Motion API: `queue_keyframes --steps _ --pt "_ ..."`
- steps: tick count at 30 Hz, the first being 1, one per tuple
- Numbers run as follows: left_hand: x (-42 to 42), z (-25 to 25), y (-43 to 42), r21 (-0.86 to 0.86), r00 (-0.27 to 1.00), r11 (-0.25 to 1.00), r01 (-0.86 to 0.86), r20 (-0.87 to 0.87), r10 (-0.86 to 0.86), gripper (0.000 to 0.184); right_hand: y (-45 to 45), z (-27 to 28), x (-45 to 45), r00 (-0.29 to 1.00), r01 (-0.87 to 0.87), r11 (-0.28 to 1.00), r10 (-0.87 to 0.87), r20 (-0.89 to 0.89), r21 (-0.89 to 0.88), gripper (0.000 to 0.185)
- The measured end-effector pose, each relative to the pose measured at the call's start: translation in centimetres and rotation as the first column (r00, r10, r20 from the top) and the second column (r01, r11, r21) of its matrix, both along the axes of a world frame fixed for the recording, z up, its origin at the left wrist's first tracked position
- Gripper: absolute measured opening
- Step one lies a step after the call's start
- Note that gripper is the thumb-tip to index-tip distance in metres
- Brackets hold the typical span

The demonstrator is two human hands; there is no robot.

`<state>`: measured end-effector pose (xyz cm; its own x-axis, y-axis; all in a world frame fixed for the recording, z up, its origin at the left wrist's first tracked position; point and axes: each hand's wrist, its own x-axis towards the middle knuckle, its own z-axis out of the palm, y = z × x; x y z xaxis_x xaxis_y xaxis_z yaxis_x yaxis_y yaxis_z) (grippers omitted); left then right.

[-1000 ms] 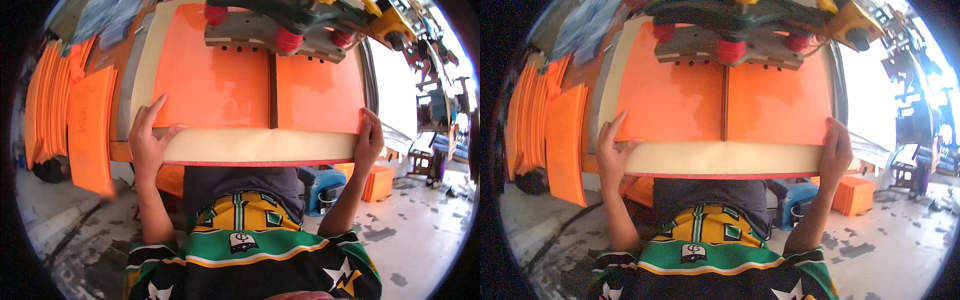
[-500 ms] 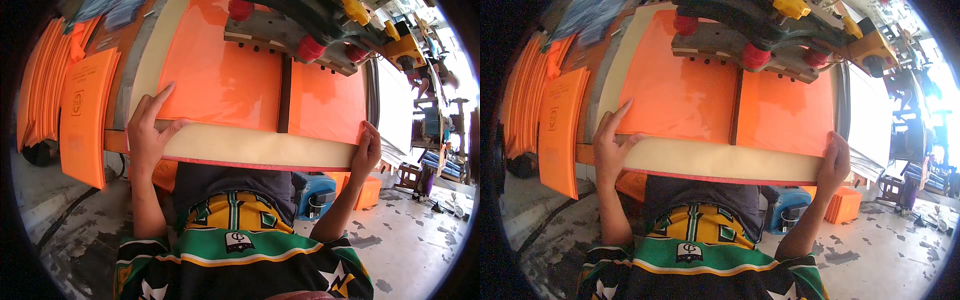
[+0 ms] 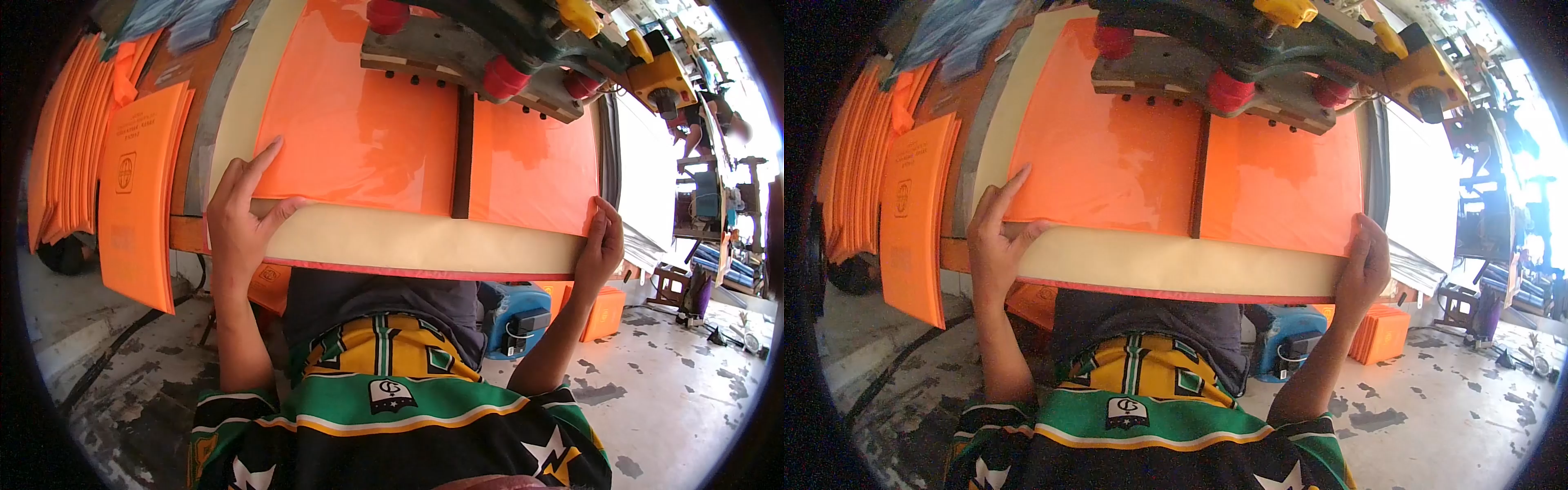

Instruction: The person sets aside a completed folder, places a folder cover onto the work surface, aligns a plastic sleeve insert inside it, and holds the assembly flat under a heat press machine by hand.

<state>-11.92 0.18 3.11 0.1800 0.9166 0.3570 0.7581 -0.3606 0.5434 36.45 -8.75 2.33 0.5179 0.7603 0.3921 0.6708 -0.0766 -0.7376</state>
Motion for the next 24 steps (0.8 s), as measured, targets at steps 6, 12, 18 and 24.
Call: queue_keyframes --steps 6,12,18,24 --pt "-0.05 0.14 -0.06 -0.004 1.0 1.0 -0.007 -0.018 0.007 0.078 -0.04 -0.28 0.31 1.0 0.007 1.0 -0.007 -0.01 0.001 0.029" --pt "-0.1 0.06 -0.1 -0.002 1.0 1.0 -0.005 -0.02 0.005 0.078 -0.02 0.0 0.07 1.0 0.022 1.0 -0.022 0.001 -0.016 0.029" --pt "-0.13 0.05 -0.11 -0.003 1.0 1.0 -0.005 -0.015 0.005 0.078 0.04 -0.06 0.09 0.999 0.028 1.0 -0.028 0.022 -0.012 0.029" --pt "-0.1 -0.06 -0.01 0.012 1.0 1.0 -0.003 -0.017 0.003 0.078 0.03 0.17 -0.2 1.0 0.023 1.0 -0.022 0.02 -0.014 0.029"
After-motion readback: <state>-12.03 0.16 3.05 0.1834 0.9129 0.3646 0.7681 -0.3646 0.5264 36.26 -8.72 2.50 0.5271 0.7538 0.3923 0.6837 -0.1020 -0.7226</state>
